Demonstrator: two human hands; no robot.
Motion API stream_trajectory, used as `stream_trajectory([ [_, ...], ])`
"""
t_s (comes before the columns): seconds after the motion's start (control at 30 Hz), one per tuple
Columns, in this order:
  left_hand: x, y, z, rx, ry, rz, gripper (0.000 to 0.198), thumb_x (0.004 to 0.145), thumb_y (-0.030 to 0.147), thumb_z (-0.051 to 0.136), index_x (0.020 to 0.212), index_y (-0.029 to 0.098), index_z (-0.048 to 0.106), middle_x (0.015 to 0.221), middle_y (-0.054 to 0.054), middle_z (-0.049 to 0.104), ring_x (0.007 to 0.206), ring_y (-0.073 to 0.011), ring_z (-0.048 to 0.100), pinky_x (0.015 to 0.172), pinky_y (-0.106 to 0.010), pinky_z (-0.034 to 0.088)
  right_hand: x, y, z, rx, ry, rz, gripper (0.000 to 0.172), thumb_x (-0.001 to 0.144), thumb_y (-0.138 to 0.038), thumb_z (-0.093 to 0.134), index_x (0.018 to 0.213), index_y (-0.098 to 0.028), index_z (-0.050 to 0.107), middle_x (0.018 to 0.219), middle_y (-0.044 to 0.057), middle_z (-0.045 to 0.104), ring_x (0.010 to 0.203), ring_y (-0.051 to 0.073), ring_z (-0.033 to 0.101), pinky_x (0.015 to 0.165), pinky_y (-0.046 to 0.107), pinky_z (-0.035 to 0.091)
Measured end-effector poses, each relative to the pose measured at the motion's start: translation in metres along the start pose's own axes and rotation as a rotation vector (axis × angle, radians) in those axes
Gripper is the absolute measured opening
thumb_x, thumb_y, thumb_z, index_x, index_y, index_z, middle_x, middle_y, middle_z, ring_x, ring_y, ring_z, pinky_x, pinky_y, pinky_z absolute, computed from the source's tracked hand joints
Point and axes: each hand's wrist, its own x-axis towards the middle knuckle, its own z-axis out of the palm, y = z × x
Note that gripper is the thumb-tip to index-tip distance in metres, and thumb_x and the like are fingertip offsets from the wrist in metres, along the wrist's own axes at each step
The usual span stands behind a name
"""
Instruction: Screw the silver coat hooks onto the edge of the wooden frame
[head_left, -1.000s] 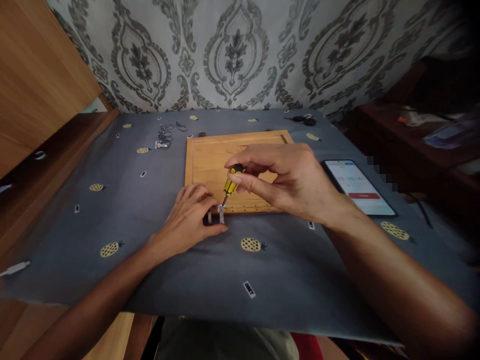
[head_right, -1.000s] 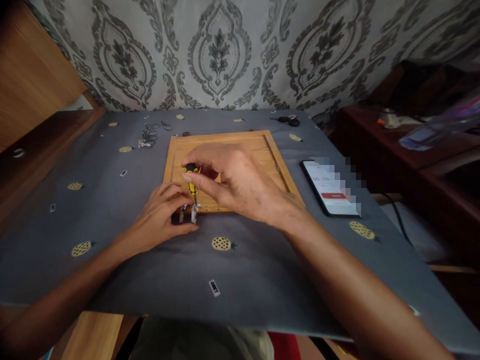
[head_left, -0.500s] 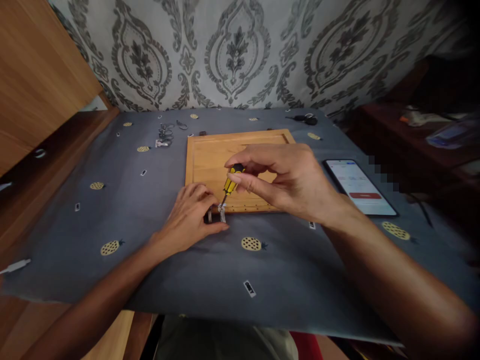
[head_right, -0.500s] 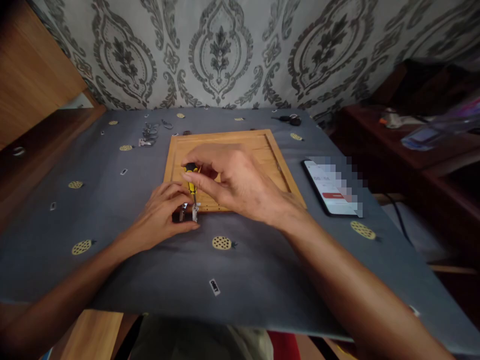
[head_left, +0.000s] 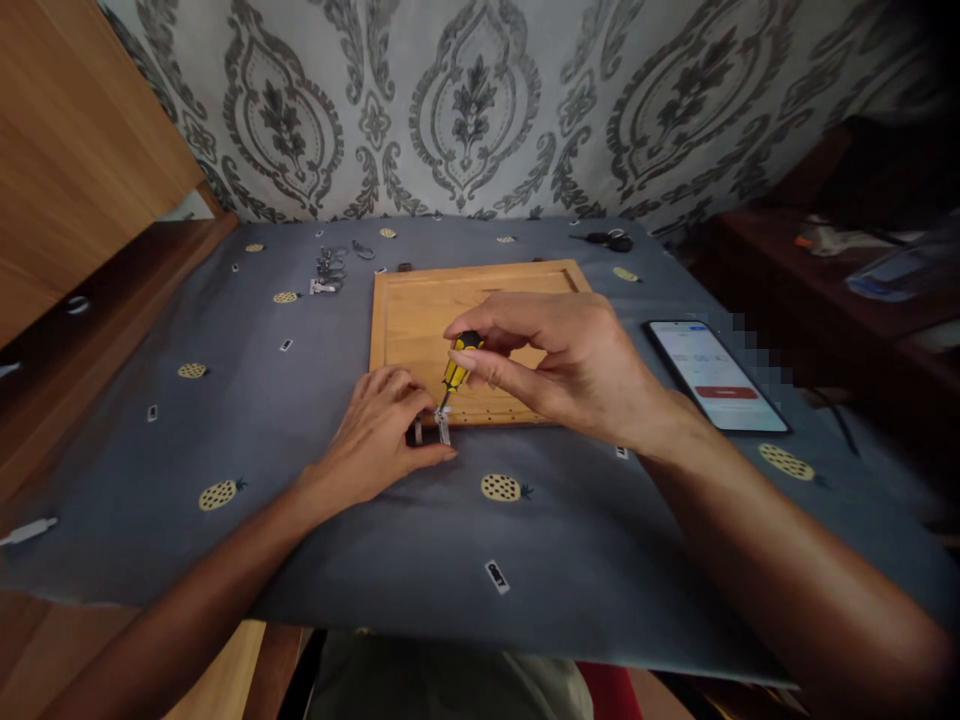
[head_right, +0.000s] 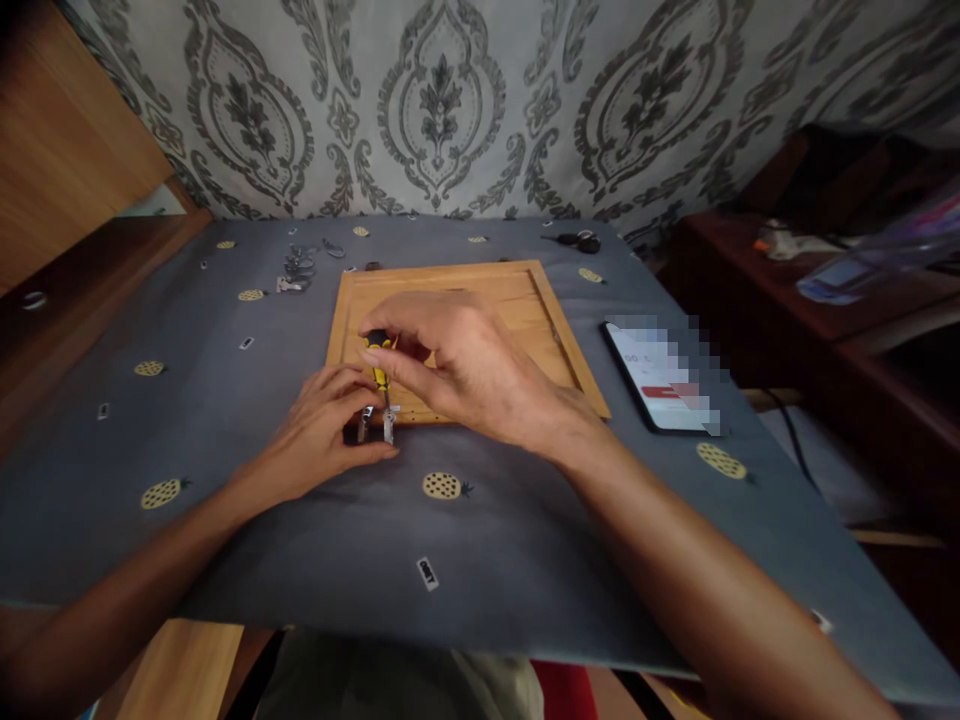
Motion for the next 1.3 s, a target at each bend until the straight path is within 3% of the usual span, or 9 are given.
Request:
stream_trajectory([
  [0.7,0.000,-0.001,0.000,-0.004,-0.015,-0.008,0.033,0.079,0.049,0.078,0.093,0.023,0.064,0.110,-0.006,0.060,0.113,-0.0291,0.051,0.101,-0.050,0.042,0.001,0.001,0.001,0.042,-0.043,-0.012,0.013,0.094,-0.027,0.064,0.099,-0.019,0.072,0.081,0.001,0.072,0.068,0.013,0.064,0.064,0.026,0.051],
  [0.97,-0.001,-0.001,0.001,-0.003,0.002,0.003,0.034,0.078,0.049,0.079,0.091,0.020,0.064,0.109,-0.006,0.060,0.111,-0.0284,0.052,0.098,-0.047,0.043,-0.001,-0.003,-0.008,0.107,0.142,0.106,0.020,0.089,-0.040,0.071,0.099,-0.023,0.074,0.082,0.002,0.072,0.063,0.014,0.066,0.054,0.027,0.052],
  [1.3,-0.001,0.000,0.000,0.020,0.003,0.000,0.035,0.077,0.048,0.081,0.096,0.022,0.065,0.108,-0.005,0.059,0.112,-0.0277,0.052,0.099,-0.046,0.042,0.002,0.005,-0.004,0.018,0.015,0.020,0.014,0.091,-0.030,0.066,0.096,-0.018,0.072,0.078,0.001,0.072,0.063,0.013,0.065,0.059,0.025,0.050],
])
